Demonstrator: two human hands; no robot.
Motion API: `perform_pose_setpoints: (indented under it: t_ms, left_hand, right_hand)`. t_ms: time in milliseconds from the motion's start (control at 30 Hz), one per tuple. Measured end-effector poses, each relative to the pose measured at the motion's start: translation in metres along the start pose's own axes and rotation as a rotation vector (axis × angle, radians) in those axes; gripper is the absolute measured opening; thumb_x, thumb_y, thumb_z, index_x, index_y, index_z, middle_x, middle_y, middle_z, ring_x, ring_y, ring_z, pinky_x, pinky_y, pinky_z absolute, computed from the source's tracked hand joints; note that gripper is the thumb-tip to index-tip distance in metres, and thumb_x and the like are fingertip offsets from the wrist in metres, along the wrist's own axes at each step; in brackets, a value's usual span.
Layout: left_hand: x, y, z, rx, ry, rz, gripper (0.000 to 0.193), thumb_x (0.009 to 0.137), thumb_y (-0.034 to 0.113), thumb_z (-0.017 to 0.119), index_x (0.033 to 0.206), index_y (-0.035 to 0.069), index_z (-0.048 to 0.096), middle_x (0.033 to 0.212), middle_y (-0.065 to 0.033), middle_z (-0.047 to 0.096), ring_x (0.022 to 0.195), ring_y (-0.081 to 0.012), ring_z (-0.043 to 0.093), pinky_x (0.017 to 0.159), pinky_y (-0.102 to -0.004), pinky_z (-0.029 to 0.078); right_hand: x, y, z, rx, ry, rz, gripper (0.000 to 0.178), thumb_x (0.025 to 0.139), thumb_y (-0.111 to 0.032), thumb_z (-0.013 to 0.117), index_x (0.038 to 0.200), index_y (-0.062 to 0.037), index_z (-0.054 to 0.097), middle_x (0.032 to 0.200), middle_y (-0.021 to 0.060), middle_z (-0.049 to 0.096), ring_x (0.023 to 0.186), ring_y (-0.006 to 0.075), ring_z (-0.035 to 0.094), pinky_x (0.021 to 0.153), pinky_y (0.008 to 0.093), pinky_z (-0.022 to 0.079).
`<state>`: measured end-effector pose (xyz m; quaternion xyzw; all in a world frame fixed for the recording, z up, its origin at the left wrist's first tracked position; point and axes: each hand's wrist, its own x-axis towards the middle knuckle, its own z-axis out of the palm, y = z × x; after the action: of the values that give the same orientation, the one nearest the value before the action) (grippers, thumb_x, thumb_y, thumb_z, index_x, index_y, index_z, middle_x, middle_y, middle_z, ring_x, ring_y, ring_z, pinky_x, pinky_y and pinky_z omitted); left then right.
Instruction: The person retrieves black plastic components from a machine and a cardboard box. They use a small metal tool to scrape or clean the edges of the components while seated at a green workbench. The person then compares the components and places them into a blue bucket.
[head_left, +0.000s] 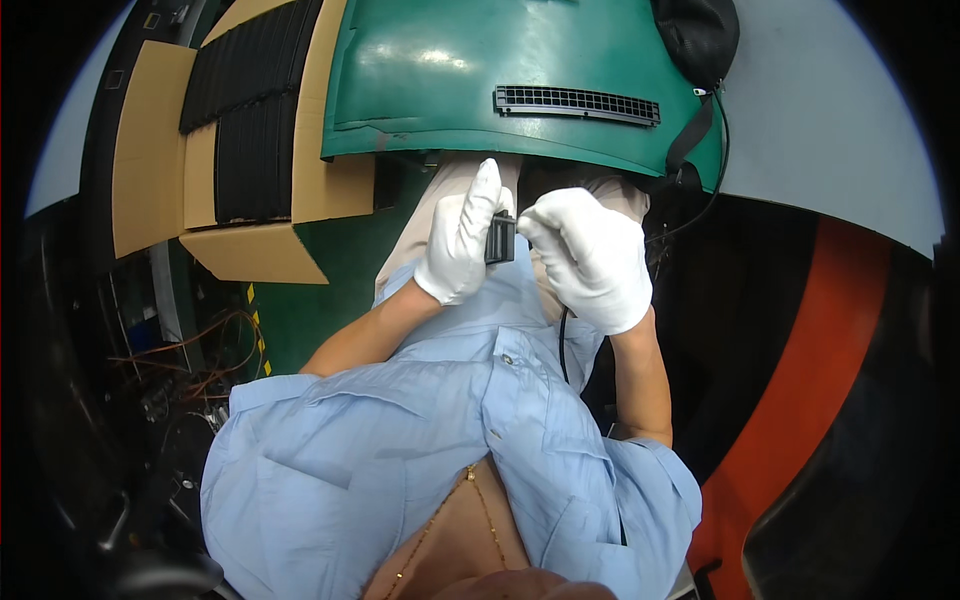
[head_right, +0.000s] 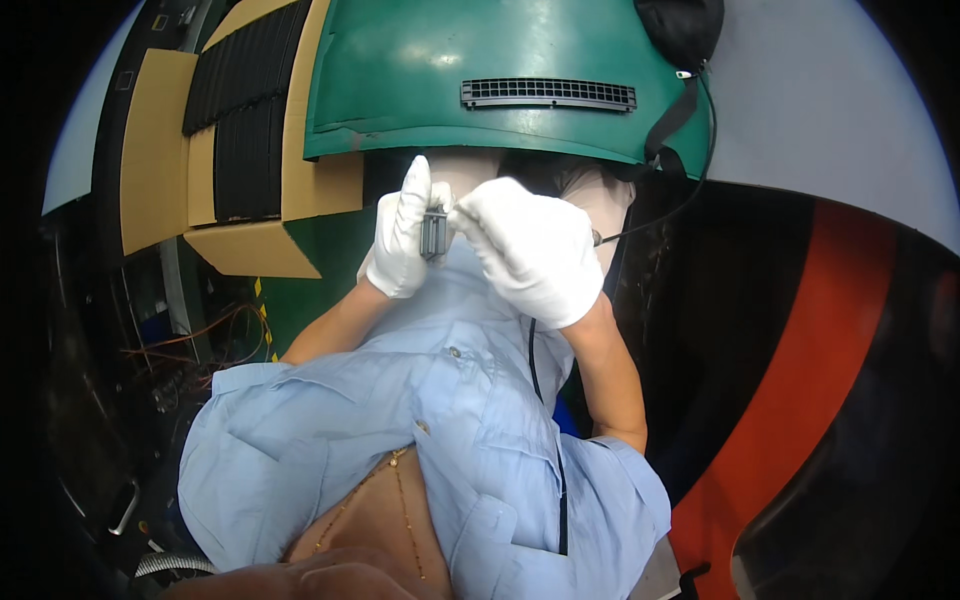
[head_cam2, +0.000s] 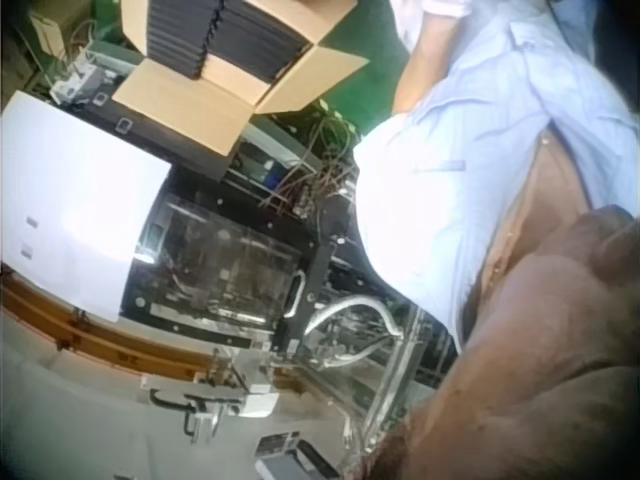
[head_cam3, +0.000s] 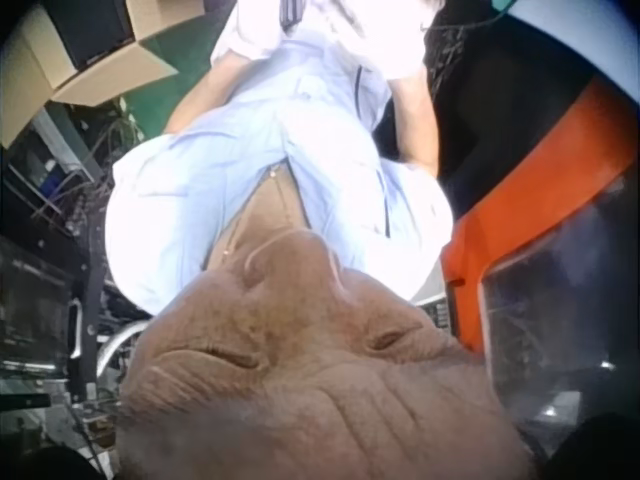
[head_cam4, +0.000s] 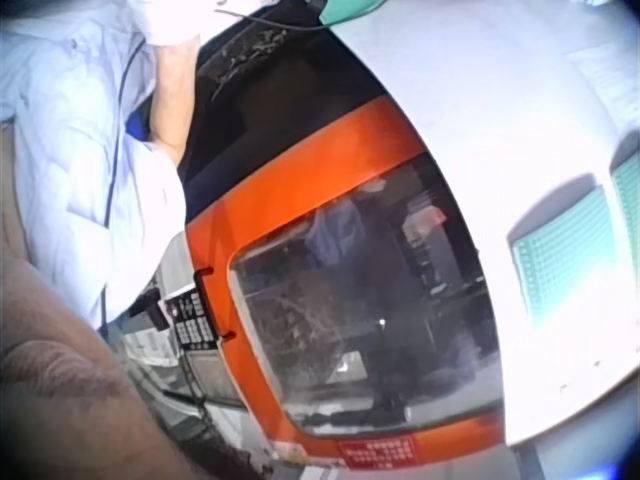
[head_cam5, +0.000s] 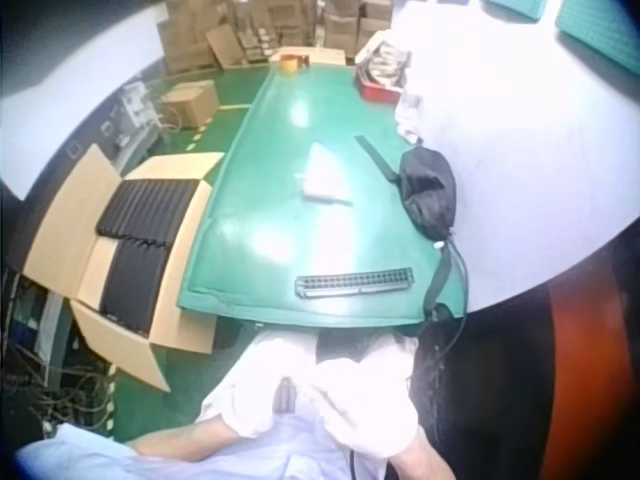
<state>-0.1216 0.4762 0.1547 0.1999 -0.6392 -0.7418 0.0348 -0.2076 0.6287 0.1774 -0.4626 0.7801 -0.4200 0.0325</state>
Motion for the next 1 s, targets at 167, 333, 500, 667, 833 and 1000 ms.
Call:
perform_pose_setpoints:
  t_ms: [167,333,500,667,833,1000]
  left_hand:
    - [0.004,-0.006,-0.005,-0.006,-0.025,0.015,0.070,0.109,0.051,0.028,0.058,0.007,0.046,0.050,0.0017,0.042,0.045,-0.0064,0.037,0.045,-0.0256,0.029]
    - [0.003,-0.001,-0.009,0.076,-0.026,0.018,0.075,0.108,0.053,0.021,0.052,0.009,0.043,0.046,0.0003,0.039,0.042,-0.0083,0.035,0.047,-0.0250,0.030]
    - [-0.001,0.006,0.001,0.118,-0.095,-0.020,0.075,0.108,0.055,0.019,0.056,0.007,0.045,0.051,0.0015,0.040,0.048,-0.0079,0.035,0.051,-0.0257,0.029]
    - [-0.005,-0.001,0.004,0.158,-0.056,-0.009,0.076,0.107,0.058,0.016,0.059,0.008,0.048,0.051,0.0028,0.042,0.048,-0.0061,0.036,0.050,-0.0245,0.030]
    - [0.001,0.001,-0.007,0.013,-0.116,-0.106,0.078,0.104,0.063,0.013,0.060,0.009,0.047,0.050,0.0021,0.043,0.042,-0.0072,0.037,0.044,-0.0227,0.030]
    - [0.022,0.000,-0.039,-0.390,-0.323,-0.027,0.081,0.102,0.067,0.010,0.055,0.010,0.042,0.046,-0.0024,0.042,0.035,-0.0129,0.035,0.037,-0.0238,0.030]
  right_hand:
    - [-0.016,0.002,-0.002,-0.211,-0.097,-0.197,0.026,0.072,-0.010,0.066,0.098,-0.0133,0.068,0.078,0.0037,0.061,0.063,0.0224,0.060,0.053,0.0352,0.045]
    - [-0.031,-0.004,-0.001,-0.143,-0.148,-0.243,0.028,0.072,-0.010,0.069,0.100,-0.0133,0.068,0.080,0.0029,0.064,0.064,0.0225,0.062,0.055,0.0347,0.047]
    - [-0.020,-0.009,-0.019,-0.202,-0.138,-0.160,0.024,0.072,-0.012,0.074,0.095,-0.0132,0.068,0.079,0.0020,0.067,0.064,0.0218,0.065,0.057,0.0330,0.049]
    - [-0.004,-0.002,-0.017,-0.406,-0.202,-0.130,0.019,0.074,-0.012,0.071,0.092,-0.0140,0.066,0.077,0.0020,0.062,0.066,0.0214,0.063,0.056,0.0319,0.048]
    - [0.000,0.011,0.004,0.249,0.195,0.219,0.009,0.094,-0.012,0.068,0.097,-0.0031,0.068,0.082,0.0052,0.067,0.063,0.0154,0.061,0.063,0.0249,0.051]
    - [-0.005,0.036,0.030,0.528,-0.291,0.480,0.058,0.082,-0.031,0.081,0.131,-0.0056,0.061,0.117,0.0107,0.067,0.082,0.0092,0.062,0.073,0.0263,0.052]
